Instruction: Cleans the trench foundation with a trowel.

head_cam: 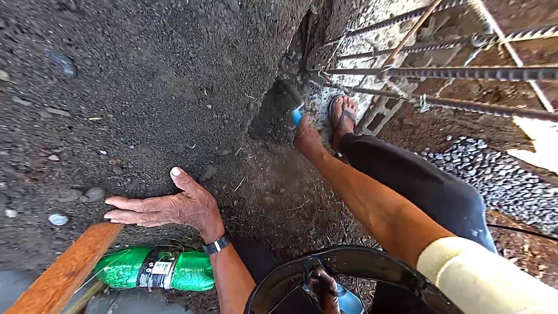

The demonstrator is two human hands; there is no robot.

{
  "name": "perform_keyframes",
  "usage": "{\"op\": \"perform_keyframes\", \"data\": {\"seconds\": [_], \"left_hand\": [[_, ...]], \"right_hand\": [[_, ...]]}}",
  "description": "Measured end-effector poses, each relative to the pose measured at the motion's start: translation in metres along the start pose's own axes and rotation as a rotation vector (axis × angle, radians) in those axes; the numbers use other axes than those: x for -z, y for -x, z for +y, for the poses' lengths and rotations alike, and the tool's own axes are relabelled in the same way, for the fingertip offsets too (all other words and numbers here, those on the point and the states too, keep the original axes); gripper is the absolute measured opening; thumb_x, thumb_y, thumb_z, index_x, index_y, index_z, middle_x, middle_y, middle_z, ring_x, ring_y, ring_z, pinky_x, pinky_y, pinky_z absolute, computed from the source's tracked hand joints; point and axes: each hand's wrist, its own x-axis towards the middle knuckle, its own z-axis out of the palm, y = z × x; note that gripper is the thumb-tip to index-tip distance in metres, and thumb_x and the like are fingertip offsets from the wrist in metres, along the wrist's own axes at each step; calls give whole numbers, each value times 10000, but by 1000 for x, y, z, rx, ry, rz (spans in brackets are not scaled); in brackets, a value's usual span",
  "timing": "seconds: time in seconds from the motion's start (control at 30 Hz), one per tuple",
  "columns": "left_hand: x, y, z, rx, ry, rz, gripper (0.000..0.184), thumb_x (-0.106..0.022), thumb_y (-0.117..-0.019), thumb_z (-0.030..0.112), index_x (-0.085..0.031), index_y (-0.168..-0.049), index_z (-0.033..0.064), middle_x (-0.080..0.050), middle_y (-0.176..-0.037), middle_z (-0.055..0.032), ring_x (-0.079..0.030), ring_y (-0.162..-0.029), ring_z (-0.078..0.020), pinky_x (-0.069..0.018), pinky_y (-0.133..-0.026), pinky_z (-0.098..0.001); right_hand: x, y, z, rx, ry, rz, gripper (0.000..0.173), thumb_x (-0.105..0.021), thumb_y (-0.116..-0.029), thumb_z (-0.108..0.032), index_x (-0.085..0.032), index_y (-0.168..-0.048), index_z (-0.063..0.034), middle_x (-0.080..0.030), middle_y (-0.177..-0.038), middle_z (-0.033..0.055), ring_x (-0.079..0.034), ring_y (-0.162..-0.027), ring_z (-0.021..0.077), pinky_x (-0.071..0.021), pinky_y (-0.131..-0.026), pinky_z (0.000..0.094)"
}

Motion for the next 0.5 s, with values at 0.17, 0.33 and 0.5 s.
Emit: {"op": "perform_keyframes", "data": {"seconds": [0.17,0.33,0.5], "left_hand": [[-1,-2,1,-1,-3,-8,1069,-579,-942,612,-142,-1583,-124,-55,-1628,-410,-62,-1538,-527,-114,-1234,-601],[-1,-2,1,-5,-18,-2,1064,-589,-946,601,-142,-1584,-124,-60,-1630,-405,-68,-1539,-522,-100,-1243,-591],[0,-1,1,-17,-10,2,1065,-589,-948,595,-137,-1579,-135,-67,-1623,-416,-74,-1535,-531,-116,-1235,-609]], "right_hand": [[15,-23,5,-15,-114,47,557,-559,-986,-197,-335,-1474,-47,-682,-1110,271,-707,-1007,460,-568,-806,648],[-9,-28,0,19,-89,41,627,-559,-980,-172,-268,-1526,-71,-690,-1094,266,-712,-991,464,-568,-796,653],[-34,15,37,47,47,-114,537,-558,-997,-219,-360,-1476,-81,-685,-1112,274,-701,-1011,474,-553,-804,671]]}}
